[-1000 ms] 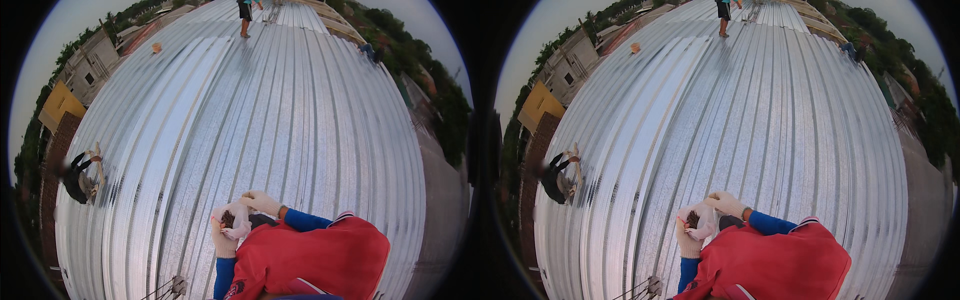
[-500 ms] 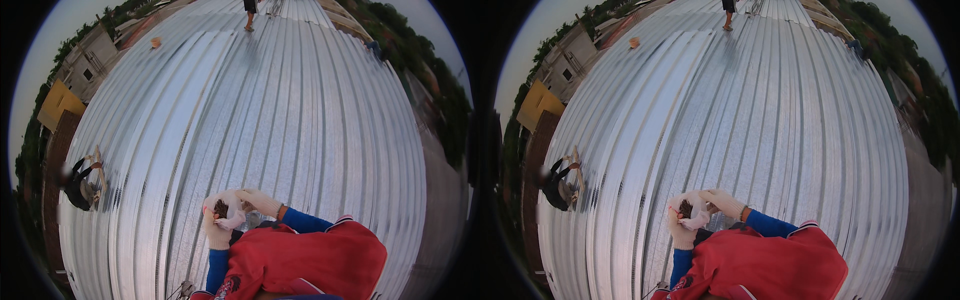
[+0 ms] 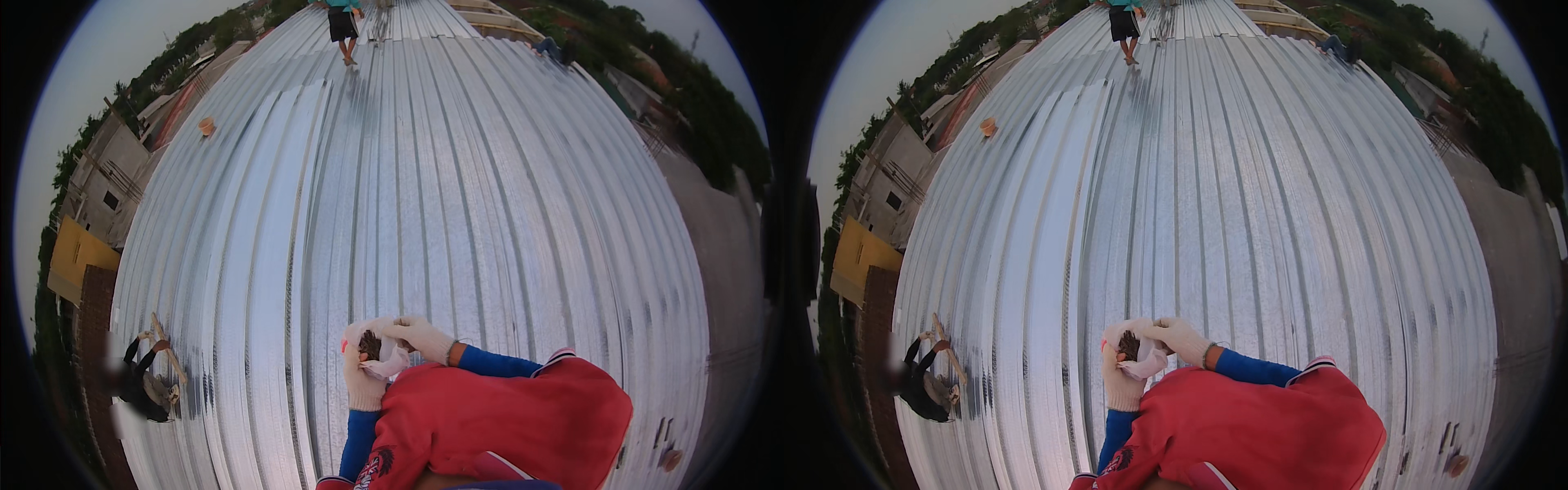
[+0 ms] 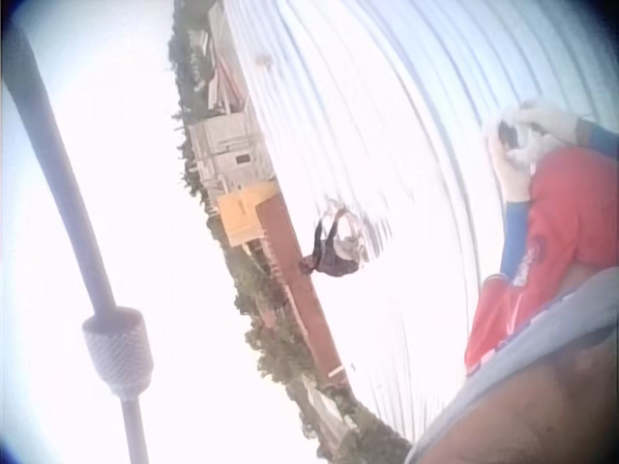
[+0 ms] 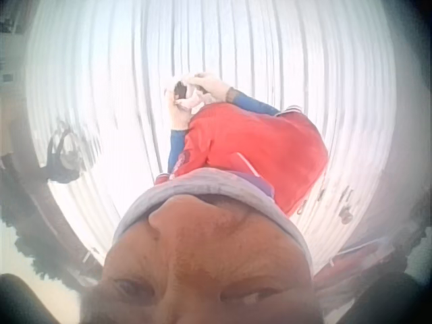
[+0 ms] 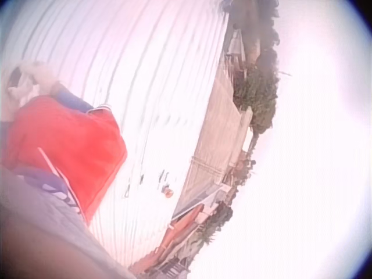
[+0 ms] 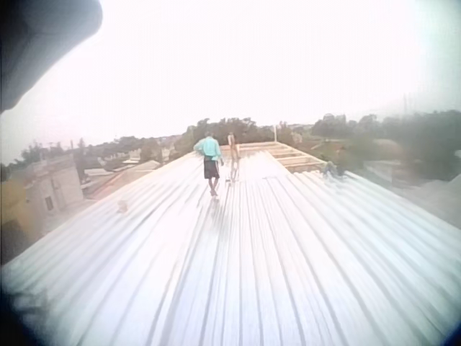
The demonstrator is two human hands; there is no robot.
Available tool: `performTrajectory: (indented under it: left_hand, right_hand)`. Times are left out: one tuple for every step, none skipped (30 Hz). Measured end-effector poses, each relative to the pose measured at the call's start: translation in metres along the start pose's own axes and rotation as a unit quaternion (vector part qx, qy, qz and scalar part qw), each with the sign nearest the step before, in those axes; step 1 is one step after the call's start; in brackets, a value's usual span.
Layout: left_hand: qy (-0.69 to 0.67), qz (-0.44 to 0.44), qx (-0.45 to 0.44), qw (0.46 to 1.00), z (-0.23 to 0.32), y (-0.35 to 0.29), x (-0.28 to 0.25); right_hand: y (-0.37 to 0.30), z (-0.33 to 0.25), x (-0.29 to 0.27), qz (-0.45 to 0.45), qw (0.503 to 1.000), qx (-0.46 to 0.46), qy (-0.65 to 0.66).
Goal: The person walks on a corrugated metal roof, carries a plastic bag of fasteners, and uses a hammer to secure metal sheets. They move along the roof, place fasteners, and strike them with a hammer while other workers are visible nearby.
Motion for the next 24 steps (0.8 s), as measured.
performTrajectory:
  left_hand:
    - [-0.001,0.002,0.004,1.000,0.004,-0.002,0.001]
    - [-0.004,0.002,0.003,1.000,0.002,-0.004,0.007]
    - [-0.006,0.002,0.001,1.000,0.002,-0.004,0.008]
    - [0.008,-0.025,0.000,1.000,-0.003,-0.003,0.006]
    - [-0.001,-0.020,-0.004,1.000,-0.005,-0.004,0.006]
    - [-0.009,-0.014,-0.008,1.000,-0.008,-0.008,0.011]
    - [-0.017,-0.007,-0.011,1.000,-0.011,-0.011,0.011]
    - [-0.014,-0.019,-0.005,1.000,-0.014,-0.012,0.010]
    - [-0.019,-0.019,-0.010,1.000,-0.020,-0.009,0.005]
    - [-0.022,-0.012,-0.009,1.000,-0.023,-0.010,0.000]
    - [-0.026,-0.005,-0.006,1.000,-0.025,-0.010,-0.004]
    - [-0.019,-0.008,-0.003,1.000,-0.029,-0.009,-0.004]
    - [-0.015,-0.008,0.002,1.000,-0.033,-0.010,0.001]
    - [-0.011,-0.007,0.008,1.000,-0.036,-0.012,0.004]
    - [-0.014,0.003,-0.003,1.000,-0.041,-0.015,0.001]
    - [-0.019,0.013,-0.013,1.000,-0.046,-0.017,-0.002]
    - [-0.023,0.023,-0.022,0.999,-0.052,-0.020,-0.005]
    - [-0.018,0.018,-0.031,0.999,-0.057,-0.024,-0.003]
    - [-0.011,0.014,-0.042,0.999,-0.061,-0.029,0.000]
    - [-0.004,0.009,-0.052,0.999,-0.065,-0.033,0.002]
    - [-0.005,0.023,-0.055,0.998,-0.070,-0.036,-0.002]
    - [-0.007,0.038,-0.056,0.998,-0.074,-0.038,-0.006]
    - [-0.009,0.052,-0.057,0.997,-0.077,-0.041,-0.009]
    - [-0.007,0.050,-0.055,0.997,-0.078,-0.044,-0.009]
  right_hand:
    - [-0.003,-0.005,0.005,0.004,1.000,-0.009,-0.008]
    - [-0.006,-0.008,0.004,0.014,1.000,-0.017,-0.015]
    - [-0.003,-0.005,0.003,0.016,1.000,-0.026,-0.004]
    - [-0.003,0.000,0.000,0.022,0.999,-0.036,0.004]
    - [-0.003,0.004,-0.004,0.029,0.999,-0.044,0.012]
    - [-0.004,0.006,-0.007,0.035,0.998,-0.048,0.001]
    - [-0.005,0.007,-0.007,0.039,0.998,-0.050,-0.009]
    - [-0.008,0.008,-0.009,0.043,0.998,-0.051,-0.021]
    - [-0.011,0.006,-0.014,0.052,0.997,-0.062,-0.020]
    - [-0.014,0.008,-0.015,0.053,0.996,-0.070,-0.018]
    - [-0.016,0.008,-0.016,0.053,0.995,-0.078,-0.017]
    - [-0.017,0.010,-0.022,0.062,0.995,-0.076,-0.010]
    - [-0.019,0.014,-0.030,0.069,0.995,-0.071,-0.005]
    - [-0.021,0.017,-0.036,0.076,0.995,-0.065,-0.001]
    - [-0.024,0.020,-0.040,0.079,0.995,-0.063,0.001]
    - [-0.031,0.019,-0.041,0.081,0.995,-0.061,0.001]
    - [-0.035,0.020,-0.043,0.084,0.995,-0.059,0.001]
    - [-0.036,0.024,-0.047,0.085,0.995,-0.059,0.003]
    - [-0.035,0.030,-0.051,0.087,0.994,-0.059,0.008]
    - [-0.035,0.034,-0.053,0.089,0.994,-0.059,0.013]
    - [-0.037,0.039,-0.056,0.088,0.994,-0.055,0.022]
    - [-0.041,0.039,-0.056,0.086,0.995,-0.051,0.030]
    - [-0.043,0.040,-0.056,0.083,0.995,-0.047,0.039]
    - [-0.043,0.046,-0.057,0.079,0.995,-0.042,0.042]
Point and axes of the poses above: each hand's wrist, its own y-axis towards the middle knuckle, its own x-axis out of the palm, z = x × y, the point moved 10 cm from there along y, towards the middle knuckle, and after that the axes turned 1 degree about y, right-handed, at the moved point
